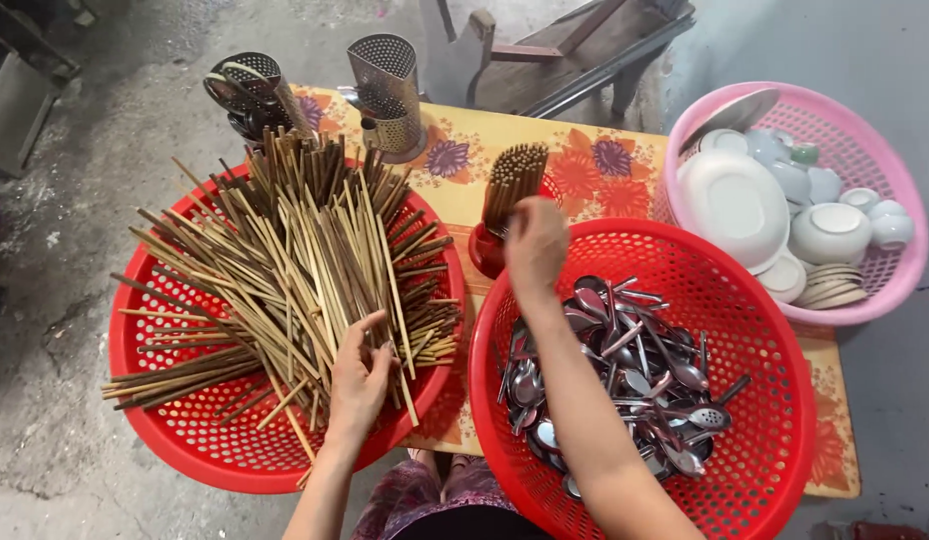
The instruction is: The person gathers wooden chopsticks and metal spoons from red baskets, places them into cylindrical metal holders, and moves the holders to a red utility cart. The person then returns to the table and continues sorting spoons into the holders.
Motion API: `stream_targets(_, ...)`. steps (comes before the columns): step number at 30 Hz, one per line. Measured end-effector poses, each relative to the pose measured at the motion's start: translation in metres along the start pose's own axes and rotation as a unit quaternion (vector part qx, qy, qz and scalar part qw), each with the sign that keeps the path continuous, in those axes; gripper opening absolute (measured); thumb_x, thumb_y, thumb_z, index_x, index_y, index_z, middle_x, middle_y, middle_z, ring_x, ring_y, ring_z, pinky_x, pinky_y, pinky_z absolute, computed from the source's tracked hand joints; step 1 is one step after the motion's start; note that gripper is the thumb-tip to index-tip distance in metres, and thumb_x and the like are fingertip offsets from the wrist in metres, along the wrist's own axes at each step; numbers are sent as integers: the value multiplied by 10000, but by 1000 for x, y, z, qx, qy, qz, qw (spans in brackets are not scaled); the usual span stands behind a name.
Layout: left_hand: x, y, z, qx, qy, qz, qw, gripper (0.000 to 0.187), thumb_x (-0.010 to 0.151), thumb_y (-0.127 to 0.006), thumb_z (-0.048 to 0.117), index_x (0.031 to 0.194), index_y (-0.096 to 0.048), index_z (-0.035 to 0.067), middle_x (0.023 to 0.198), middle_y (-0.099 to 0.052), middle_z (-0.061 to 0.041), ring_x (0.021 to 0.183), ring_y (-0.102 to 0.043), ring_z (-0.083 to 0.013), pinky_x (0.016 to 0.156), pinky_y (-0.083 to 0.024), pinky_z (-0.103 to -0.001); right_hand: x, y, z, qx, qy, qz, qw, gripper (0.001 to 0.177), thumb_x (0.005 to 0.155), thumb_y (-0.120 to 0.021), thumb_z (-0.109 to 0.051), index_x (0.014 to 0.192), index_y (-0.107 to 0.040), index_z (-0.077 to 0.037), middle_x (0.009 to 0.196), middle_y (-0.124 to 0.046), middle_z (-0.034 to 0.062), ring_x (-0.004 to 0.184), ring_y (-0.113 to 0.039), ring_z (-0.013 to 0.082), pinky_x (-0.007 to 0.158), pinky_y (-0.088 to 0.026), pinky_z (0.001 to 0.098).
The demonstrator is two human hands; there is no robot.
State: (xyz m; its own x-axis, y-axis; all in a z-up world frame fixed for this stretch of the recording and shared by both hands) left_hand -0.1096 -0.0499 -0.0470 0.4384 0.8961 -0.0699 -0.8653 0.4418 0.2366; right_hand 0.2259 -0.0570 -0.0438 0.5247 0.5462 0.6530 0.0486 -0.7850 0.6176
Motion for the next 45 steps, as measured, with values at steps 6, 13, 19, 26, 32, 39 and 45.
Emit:
stream_targets(6, -9, -16, 20, 61, -45, 3, 997, 463, 990, -661, -15, 1426, -702, 137, 1386, -682, -116, 1054, -759, -272, 889, -598, -390, 37, -59, 133, -102, -161, -238, 952, 319, 1034, -721, -391, 1318, -701, -249, 1040, -773, 195, 1030, -768, 496, 869, -599, 600)
stream_targets(13, -7, -14, 24, 83, -47, 17, 995, 416, 996, -692, 35, 1382, -736, 186, 1343, -723, -83, 921, -728, -240, 858, -591, -414, 67, -53, 160, -89, -129, -199, 967, 187, 1045, -667, -297, 1162, -793, -225, 972, -809, 183, 1009, -779, 470, 905, -597, 579)
stream_targets(19, -7, -20, 31, 110, -72, -1, 991, 370, 1033, -620, 80, 1391, -684, 145, 1372, -708, -45, 939, -685, -175, 875, -528, -339, 65, -34, 195, -98, -179, -99, 974, 197, 1002, -553, -202, 1008, -739, -136, 895, -772, 271, 853, -707, 567, 737, -502, 668)
stream_targets(26, 14, -29, 57, 94, -153, 0, 984, 384, 1008, -684, 59, 1386, -668, 122, 1366, -695, -79, 916, -691, -157, 843, -559, -307, 143, 31, 138, -55, -115, 40, 991, 174, 1019, -609, -208, 1063, -759, -132, 952, -798, 202, 851, -698, 529, 715, -475, 649)
stream_targets(32, 39, -4, 106, 4, -113, -20, 993, 557, 1004, -703, 330, 1518, -555, 177, 1407, -568, -84, 1136, -629, -218, 936, -539, -398, 196, 137, -37, -9, 28, 15, 999, 84, 1023, -707, -123, 1026, -789, -145, 900, -798, 85, 798, -702, 310, 678, -474, 494)
stream_targets(39, 21, 112, 106, -448, 96, -120, 881, 1253, 755, -669, 722, 1717, 30, 328, 1784, -300, -29, 1518, -498, -264, 993, -603, -508, 127, 133, -274, 223, 91, -216, 946, 232, 1026, -635, -32, 1145, -827, -83, 913, -809, 24, 727, -705, 75, 643, -544, 252)
stream_targets(45, -76, 290, 68, -483, 225, 71, 844, 897, 721, -554, 603, 1556, -532, 277, 1576, -637, -11, 1347, -643, -243, 1068, -599, -582, 24, 59, -474, 194, 205, -329, 901, 172, 1023, -624, -224, 1054, -777, -152, 723, -736, 42, 608, -648, 197, 650, -455, 369)
Point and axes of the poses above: each hand's wrist, its own x-axis towards the middle knuckle, its own y-axis out of the back of the hand, z = x × y, the point moved 2 cm from there along x, towards the middle knuckle
